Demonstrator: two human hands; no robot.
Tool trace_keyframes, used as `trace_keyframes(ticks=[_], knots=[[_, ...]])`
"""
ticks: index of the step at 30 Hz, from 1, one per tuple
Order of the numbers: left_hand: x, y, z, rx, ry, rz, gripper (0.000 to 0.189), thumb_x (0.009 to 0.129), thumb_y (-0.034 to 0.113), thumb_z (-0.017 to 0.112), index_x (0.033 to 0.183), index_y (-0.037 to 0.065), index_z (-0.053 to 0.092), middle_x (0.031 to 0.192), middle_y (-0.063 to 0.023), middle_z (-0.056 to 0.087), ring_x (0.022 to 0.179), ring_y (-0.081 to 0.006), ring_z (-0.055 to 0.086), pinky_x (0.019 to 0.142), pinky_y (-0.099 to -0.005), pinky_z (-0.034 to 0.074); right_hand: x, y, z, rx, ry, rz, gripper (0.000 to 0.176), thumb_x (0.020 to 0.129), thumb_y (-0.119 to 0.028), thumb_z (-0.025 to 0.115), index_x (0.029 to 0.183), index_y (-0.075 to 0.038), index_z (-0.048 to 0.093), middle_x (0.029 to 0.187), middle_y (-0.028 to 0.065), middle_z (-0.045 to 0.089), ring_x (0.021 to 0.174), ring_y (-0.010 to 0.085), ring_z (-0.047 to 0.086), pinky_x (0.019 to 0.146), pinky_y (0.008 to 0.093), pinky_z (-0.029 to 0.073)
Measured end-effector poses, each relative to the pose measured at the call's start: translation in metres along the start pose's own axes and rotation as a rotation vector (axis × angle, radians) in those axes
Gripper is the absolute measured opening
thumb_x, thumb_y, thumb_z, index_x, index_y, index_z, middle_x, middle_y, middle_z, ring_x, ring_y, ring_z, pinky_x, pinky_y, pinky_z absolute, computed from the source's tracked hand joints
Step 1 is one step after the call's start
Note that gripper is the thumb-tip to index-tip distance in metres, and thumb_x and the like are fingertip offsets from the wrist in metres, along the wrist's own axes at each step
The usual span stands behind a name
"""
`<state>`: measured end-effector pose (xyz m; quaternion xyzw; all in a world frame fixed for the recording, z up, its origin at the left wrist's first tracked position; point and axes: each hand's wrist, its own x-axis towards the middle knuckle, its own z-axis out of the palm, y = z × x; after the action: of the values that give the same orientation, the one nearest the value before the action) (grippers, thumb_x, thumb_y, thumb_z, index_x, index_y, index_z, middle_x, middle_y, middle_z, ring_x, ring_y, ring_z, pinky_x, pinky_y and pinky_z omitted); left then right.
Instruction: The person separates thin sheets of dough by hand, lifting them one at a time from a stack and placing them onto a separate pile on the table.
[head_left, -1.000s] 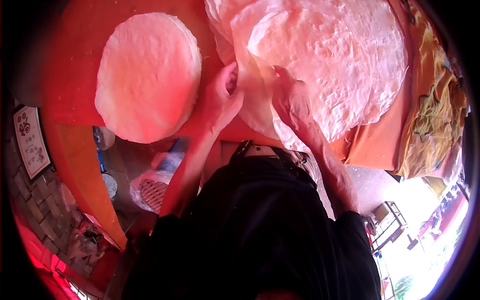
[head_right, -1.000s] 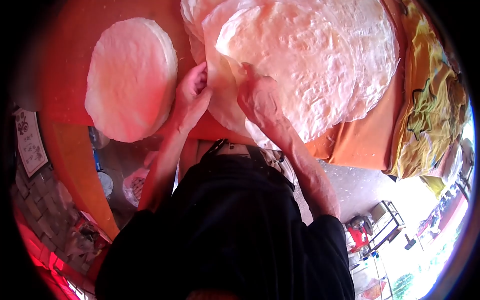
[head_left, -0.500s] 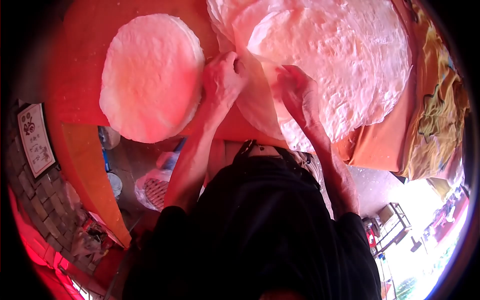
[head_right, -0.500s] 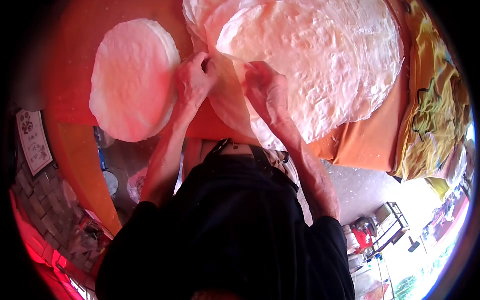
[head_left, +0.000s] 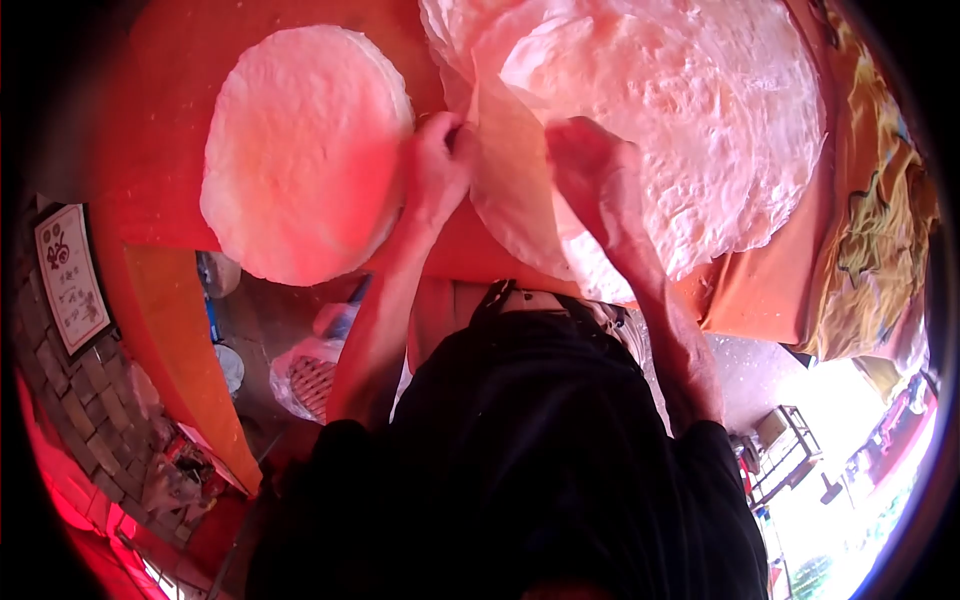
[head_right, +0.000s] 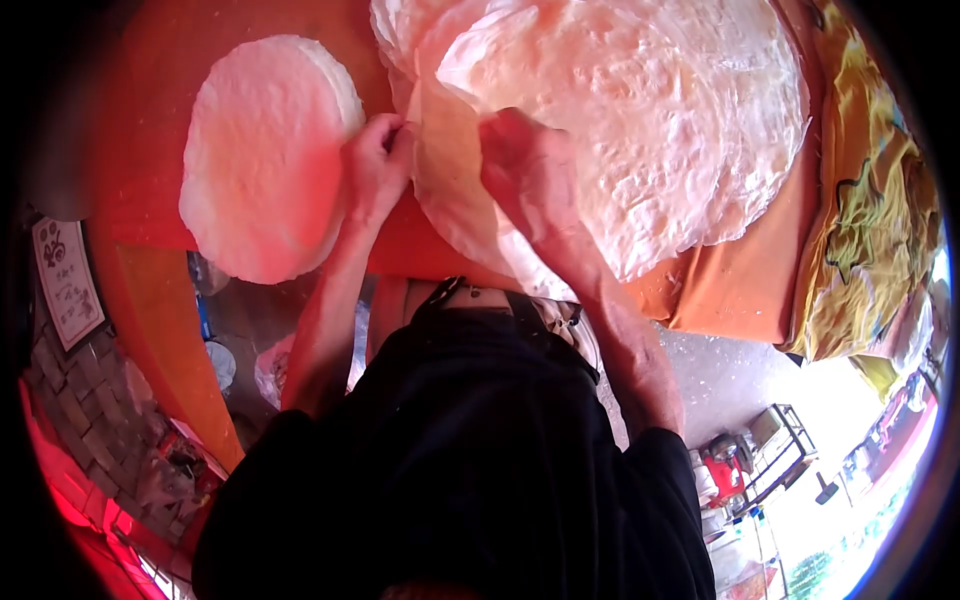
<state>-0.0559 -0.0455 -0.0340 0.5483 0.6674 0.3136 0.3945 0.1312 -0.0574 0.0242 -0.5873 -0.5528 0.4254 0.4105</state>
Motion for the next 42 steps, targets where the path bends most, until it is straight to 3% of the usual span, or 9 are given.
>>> trace_keyframes(ticks=[3, 10, 14, 19, 20, 21, 23, 31, 42], knots=[[0.001, -0.011, 0.000, -0.580, -0.002, -0.187, 0.016, 0.091, 0.012, 0.058, 0.099, -0.001, 0.062, 0.084, -0.0001, 0.063, 0.076, -0.0053, 0.056, 0.064, -0.0211, 0.045, -0.003, 0.021, 0.029, -0.048, -0.035, -0.102, 0.008, 0.076, 0.001, 0.060, 0.084, 0.000, 0.061, 0.058, 0.0147, 0.052, 0.051, 0.0199, 0.055, 0.049, 0.0314, 0.042], [-0.018, 0.021, 0.000, -0.317, -0.026, -0.004, 0.015, 0.091, 0.012, 0.057, 0.098, -0.001, 0.063, 0.080, -0.0050, 0.066, 0.073, -0.0082, 0.059, 0.064, -0.0240, 0.048, 0.023, 0.005, 0.032, -0.062, -0.109, -0.100, 0.031, 0.079, -0.017, 0.066, 0.100, 0.004, 0.059, 0.062, 0.0190, 0.059, 0.057, 0.0291, 0.062, 0.053, 0.0365, 0.046], [-0.029, 0.034, 0.005, 0.157, -0.011, 0.380, 0.011, 0.084, 0.006, 0.061, 0.094, 0.002, 0.064, 0.081, -0.0154, 0.066, 0.070, -0.0288, 0.065, 0.064, -0.0350, 0.051, 0.026, 0.006, 0.035, 0.045, -0.080, 0.117, 0.041, 0.081, -0.028, 0.066, 0.100, 0.008, 0.058, 0.063, 0.0178, 0.061, 0.061, 0.0237, 0.064, 0.056, 0.0359, 0.048], [-0.038, 0.042, 0.019, -0.046, -0.097, 0.452, 0.011, 0.081, 0.007, 0.067, 0.088, 0.002, 0.063, 0.077, -0.0098, 0.065, 0.065, -0.0214, 0.063, 0.060, -0.0308, 0.050, 0.061, 0.106, 0.018, 1.165, -0.387, 0.446, 0.027, 0.089, -0.020, 0.060, 0.104, 0.003, 0.060, 0.093, 0.0147, 0.067, 0.083, 0.0192, 0.066, 0.067, 0.0300, 0.052], [-0.041, 0.042, 0.016, -0.148, -0.069, 0.301, 0.012, 0.082, 0.009, 0.067, 0.089, 0.001, 0.062, 0.078, -0.0080, 0.064, 0.065, -0.0182, 0.062, 0.061, -0.0289, 0.050, 0.048, 0.012, -0.036, 0.172, -0.367, 0.312, 0.021, 0.089, -0.010, 0.059, 0.106, 0.001, 0.060, 0.101, 0.0164, 0.065, 0.095, 0.0161, 0.063, 0.075, 0.0297, 0.052], [-0.041, 0.042, 0.013, -0.248, -0.041, 0.150, 0.015, 0.083, 0.012, 0.067, 0.090, 0.000, 0.062, 0.078, -0.0062, 0.064, 0.065, -0.0151, 0.061, 0.061, -0.0269, 0.050, 0.044, 0.040, -0.056, 0.271, -0.107, -0.082, 0.019, 0.088, -0.004, 0.058, 0.106, 0.000, 0.061, 0.097, 0.0160, 0.066, 0.090, 0.0165, 0.064, 0.075, 0.0278, 0.053], [-0.025, 0.026, 0.006, -0.119, 0.037, 0.099, 0.019, 0.085, 0.015, 0.066, 0.095, 0.000, 0.061, 0.080, -0.0046, 0.063, 0.068, -0.0116, 0.060, 0.063, -0.0254, 0.049, 0.060, 0.011, -0.123, 0.368, 0.027, -0.127, 0.017, 0.088, -0.006, 0.060, 0.101, 0.006, 0.061, 0.093, 0.0148, 0.068, 0.074, 0.0221, 0.067, 0.068, 0.0290, 0.055], [-0.008, -0.012, 0.019, -0.074, -0.049, -0.104, 0.042, 0.079, 0.026, 0.070, 0.107, -0.002, 0.059, 0.085, -0.0131, 0.066, 0.074, -0.0215, 0.065, 0.067, -0.0330, 0.051, 0.088, -0.078, -0.230, -1.055, 0.036, -0.519, 0.022, 0.086, -0.002, 0.055, 0.105, -0.002, 0.064, 0.089, 0.0153, 0.069, 0.075, 0.0256, 0.067, 0.068, 0.0349, 0.053], [0.006, -0.001, 0.025, 0.546, 0.104, 0.181, 0.029, 0.087, 0.026, 0.060, 0.102, 0.001, 0.061, 0.074, -0.0127, 0.065, 0.066, -0.0275, 0.065, 0.059, -0.0367, 0.050, 0.059, 0.036, -0.115, -0.975, -0.421, -0.374, 0.030, 0.081, -0.003, 0.050, 0.107, -0.006, 0.065, 0.082, 0.0178, 0.066, 0.070, 0.0308, 0.065, 0.064, 0.0399, 0.050]])
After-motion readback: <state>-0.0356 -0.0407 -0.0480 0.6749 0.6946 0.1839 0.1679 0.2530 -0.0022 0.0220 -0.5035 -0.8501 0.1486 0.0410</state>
